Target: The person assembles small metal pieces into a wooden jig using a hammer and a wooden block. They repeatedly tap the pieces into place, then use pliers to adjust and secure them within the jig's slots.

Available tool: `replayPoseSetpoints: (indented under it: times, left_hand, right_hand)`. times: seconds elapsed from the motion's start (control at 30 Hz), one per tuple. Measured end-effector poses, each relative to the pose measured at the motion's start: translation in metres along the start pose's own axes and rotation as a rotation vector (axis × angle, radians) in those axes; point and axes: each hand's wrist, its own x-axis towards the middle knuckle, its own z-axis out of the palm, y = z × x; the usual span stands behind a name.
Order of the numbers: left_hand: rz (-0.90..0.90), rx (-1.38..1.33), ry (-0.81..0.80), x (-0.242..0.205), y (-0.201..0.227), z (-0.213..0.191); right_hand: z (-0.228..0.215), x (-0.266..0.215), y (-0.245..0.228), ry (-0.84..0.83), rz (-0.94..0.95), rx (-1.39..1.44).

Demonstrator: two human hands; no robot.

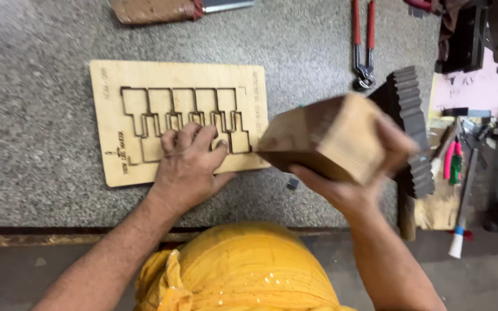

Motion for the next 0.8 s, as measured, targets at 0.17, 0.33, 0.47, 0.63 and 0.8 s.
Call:
replayPoseSetpoints:
  times: [0.17, 0.33, 0.47, 0.63, 0.8]
  left_hand:
    - [-0.016, 0.01, 0.005, -0.001, 0.001, 0.003]
    - [-0.016, 0.049, 0.01, 0.002, -0.003, 0.001]
    - [-0.008, 0.02, 0.044, -0.002, 0.001, 0.0]
    - [-0.03, -0.024, -0.002, 0.005, -0.001, -0.004]
    - [-0.023, -0.002, 0.004, 0.001, -0.001, 0.0]
  right_hand:
    - [-0.001, 0.005, -0.003, -0.099, -0.006, -0.028]
    - [0.008, 0.013, -0.001, -0.122, -0.026, -0.039]
    - [-0.004, -0.004, -0.001, -0.089, -0.004, -0.025]
    - [-0.01, -0.023, -0.006, 0.004, 0.108, 0.177]
    - [0.017, -0.046, -0.012, -0.027, 0.162, 0.346]
